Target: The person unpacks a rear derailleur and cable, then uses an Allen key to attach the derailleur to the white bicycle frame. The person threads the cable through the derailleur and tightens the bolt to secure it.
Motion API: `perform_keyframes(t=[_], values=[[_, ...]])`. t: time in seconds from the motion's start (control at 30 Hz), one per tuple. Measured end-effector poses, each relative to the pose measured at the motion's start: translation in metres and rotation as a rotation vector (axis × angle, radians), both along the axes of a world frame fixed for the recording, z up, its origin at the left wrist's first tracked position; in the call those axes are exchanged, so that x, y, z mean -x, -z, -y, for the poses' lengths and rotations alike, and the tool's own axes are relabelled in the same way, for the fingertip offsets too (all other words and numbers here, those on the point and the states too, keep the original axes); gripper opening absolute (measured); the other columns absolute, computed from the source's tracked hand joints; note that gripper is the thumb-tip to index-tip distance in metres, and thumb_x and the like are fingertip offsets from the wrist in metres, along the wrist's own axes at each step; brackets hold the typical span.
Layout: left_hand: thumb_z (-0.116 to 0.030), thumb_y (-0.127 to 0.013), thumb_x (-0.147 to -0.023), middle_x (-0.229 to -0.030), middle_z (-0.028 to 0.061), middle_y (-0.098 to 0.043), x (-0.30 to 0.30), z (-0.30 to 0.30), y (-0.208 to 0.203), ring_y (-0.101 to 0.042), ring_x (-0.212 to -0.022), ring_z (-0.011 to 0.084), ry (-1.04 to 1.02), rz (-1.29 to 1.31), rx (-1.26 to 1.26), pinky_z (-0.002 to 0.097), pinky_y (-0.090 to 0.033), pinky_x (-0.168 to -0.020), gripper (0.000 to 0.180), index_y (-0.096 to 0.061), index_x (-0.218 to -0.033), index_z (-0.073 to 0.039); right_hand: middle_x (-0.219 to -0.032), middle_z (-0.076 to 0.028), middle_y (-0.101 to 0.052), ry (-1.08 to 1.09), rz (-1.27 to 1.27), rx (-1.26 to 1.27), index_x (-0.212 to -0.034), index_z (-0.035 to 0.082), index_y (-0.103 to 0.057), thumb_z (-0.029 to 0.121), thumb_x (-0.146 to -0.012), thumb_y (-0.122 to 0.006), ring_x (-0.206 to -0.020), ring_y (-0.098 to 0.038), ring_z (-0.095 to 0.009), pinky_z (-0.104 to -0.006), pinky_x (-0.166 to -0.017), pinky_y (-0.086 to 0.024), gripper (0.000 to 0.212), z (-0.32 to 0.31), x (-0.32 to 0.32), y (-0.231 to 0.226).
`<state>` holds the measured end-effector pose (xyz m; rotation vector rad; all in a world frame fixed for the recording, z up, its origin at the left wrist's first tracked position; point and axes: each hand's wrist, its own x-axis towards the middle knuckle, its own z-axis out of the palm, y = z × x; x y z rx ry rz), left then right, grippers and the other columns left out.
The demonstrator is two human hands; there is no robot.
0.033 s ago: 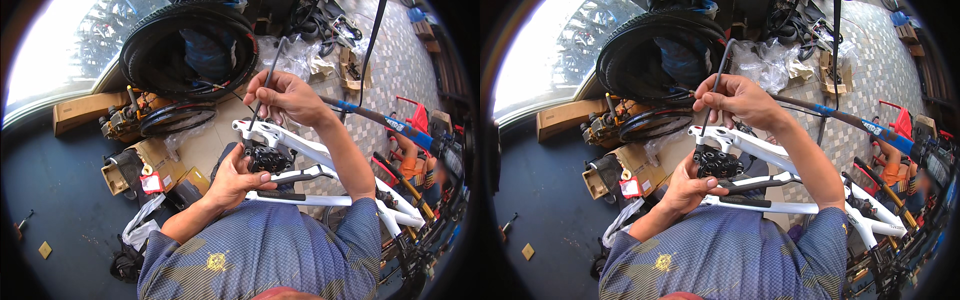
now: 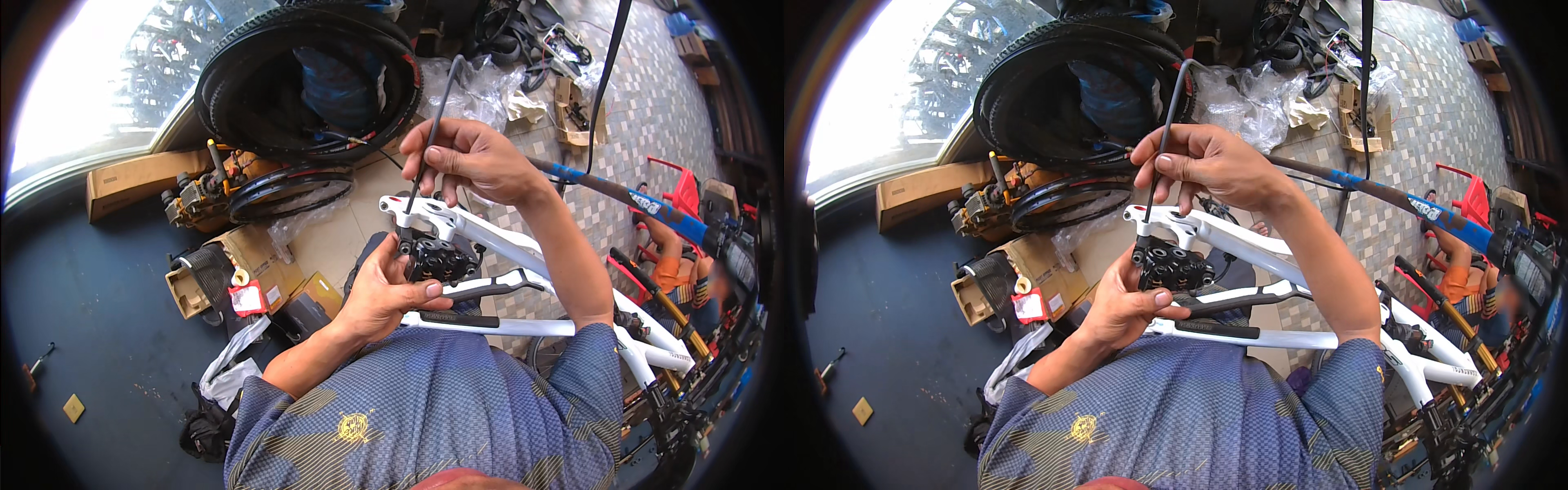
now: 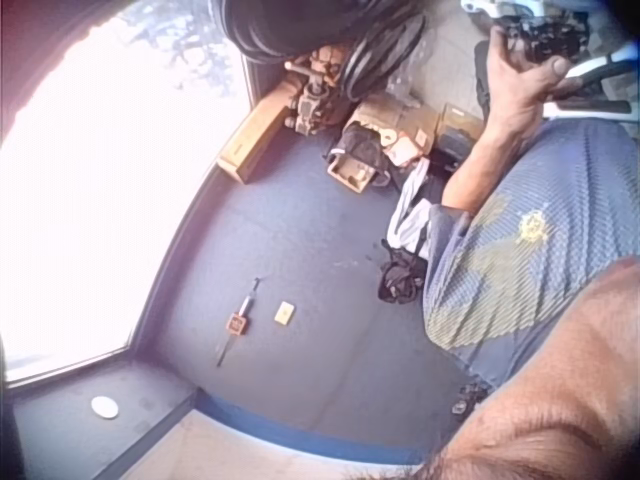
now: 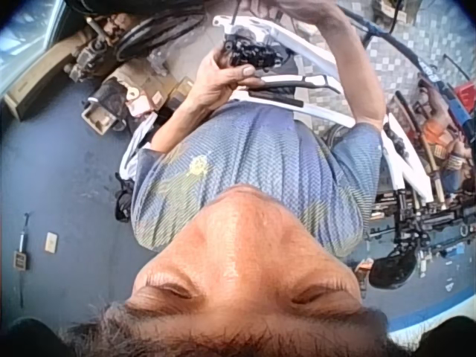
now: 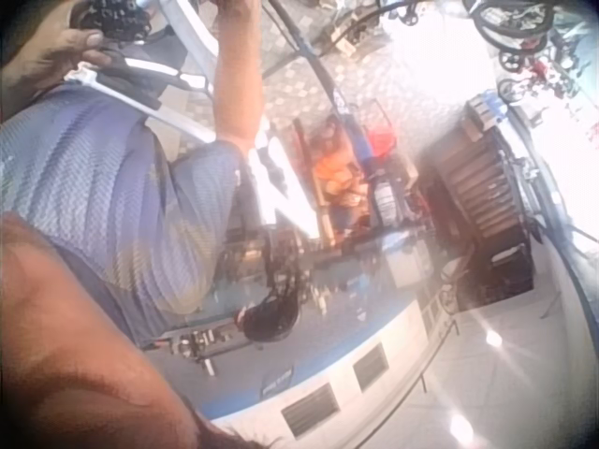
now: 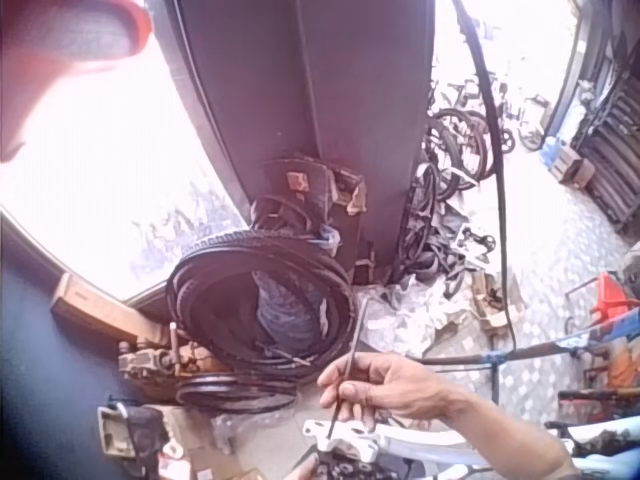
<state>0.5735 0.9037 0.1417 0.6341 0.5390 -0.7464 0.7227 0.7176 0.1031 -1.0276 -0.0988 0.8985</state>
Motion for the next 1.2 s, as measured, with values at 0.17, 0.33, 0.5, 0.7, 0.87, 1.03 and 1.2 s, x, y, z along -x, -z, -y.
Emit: perform_keyframes(t=[0.17, 0.33, 0.5, 0.7, 0.87, 1.03, 1.2], values=[[0.007, -0.073, -0.083, -0.130, 0.0196, -0.053, -0.005, 0.000, 0.002, -0.062, -0.119, 0.0335, 0.013, 0.012, -0.014, 0.0496, -0.062, -0.090, 0.078, -0.026, -0.145, 0.001, -0.097, -0.011, -0.073, -0.007, 0.081, 0.073, -0.113, 0.001, -0.061, 0.019, -0.101, -0.064, -0.072, -0.069, -0.011, -0.0210, -0.054, -0.054, 0.022, 0.000, 0.000, 0.001], [0.006, -0.072, -0.084, -0.133, 0.0191, -0.054, -0.004, 0.000, 0.002, -0.062, -0.120, 0.0327, 0.031, 0.027, -0.029, 0.0482, -0.062, -0.090, 0.080, -0.025, -0.149, -0.002, -0.098, -0.008, -0.073, 0.013, 0.132, 0.105, -0.113, 0.003, -0.062, 0.018, -0.101, -0.064, -0.088, -0.069, -0.011, -0.0237, -0.065, -0.056, 0.020, 0.000, 0.001, -0.008], [0.003, -0.073, -0.084, -0.138, 0.0208, -0.054, -0.001, 0.000, 0.001, -0.060, -0.124, 0.0330, 0.021, 0.034, -0.034, 0.0477, -0.062, -0.091, 0.084, -0.024, -0.152, -0.003, -0.100, -0.008, -0.071, 0.151, 0.219, 0.164, -0.119, 0.000, -0.060, 0.011, -0.104, -0.056, -0.093, -0.067, -0.013, -0.0295, -0.081, -0.057, 0.019, 0.026, 0.002, -0.024], [-0.010, -0.078, -0.085, -0.139, 0.0243, -0.053, -0.002, 0.003, -0.004, -0.059, -0.126, 0.0359, 0.032, 0.082, -0.071, 0.0499, -0.061, -0.091, 0.083, -0.027, -0.150, 0.000, -0.097, -0.008, -0.070, 0.142, 0.085, 0.170, -0.120, -0.001, -0.057, 0.010, -0.104, -0.055, -0.091, -0.068, -0.014, -0.0293, -0.080, -0.058, 0.019, 0.048, 0.023, -0.026], [-0.040, -0.075, -0.088, -0.139, 0.0271, -0.051, -0.001, 0.002, -0.002, -0.058, -0.127, 0.0376, 0.006, 0.119, -0.037, 0.0485, -0.061, -0.092, 0.089, -0.027, -0.148, 0.004, -0.101, -0.009, -0.071, 0.130, 0.087, 0.153, -0.122, 0.001, -0.055, 0.018, -0.103, -0.059, -0.095, -0.071, -0.018, -0.0297, -0.082, -0.060, 0.025, 0.050, 0.029, -0.017], [-0.037, -0.073, -0.090, -0.137, 0.0257, -0.054, 0.004, 0.002, 0.000, -0.061, -0.123, 0.0366, -0.040, 0.101, -0.046, 0.0447, -0.063, -0.091, 0.082, -0.030, -0.146, 0.005, -0.099, -0.008, -0.071, 0.141, 0.108, 0.127, -0.120, 0.001, -0.057, 0.017, -0.104, -0.058, -0.095, -0.070, -0.017, -0.0303, -0.082, -0.059, 0.023, 0.048, 0.030, -0.016], [-0.037, -0.073, -0.091, -0.137, 0.0263, -0.055, 0.005, 0.006, -0.003, -0.064, -0.120, 0.0343, -0.062, 0.096, -0.054, 0.0431, -0.064, -0.088, 0.078, -0.036, -0.144, 0.005, -0.097, -0.007, -0.071, 0.094, 0.076, 0.080, -0.117, 0.002, -0.059, 0.017, -0.104, -0.058, -0.093, -0.070, -0.016, -0.0296, -0.081, -0.059, 0.020, 0.046, 0.025, -0.008]])
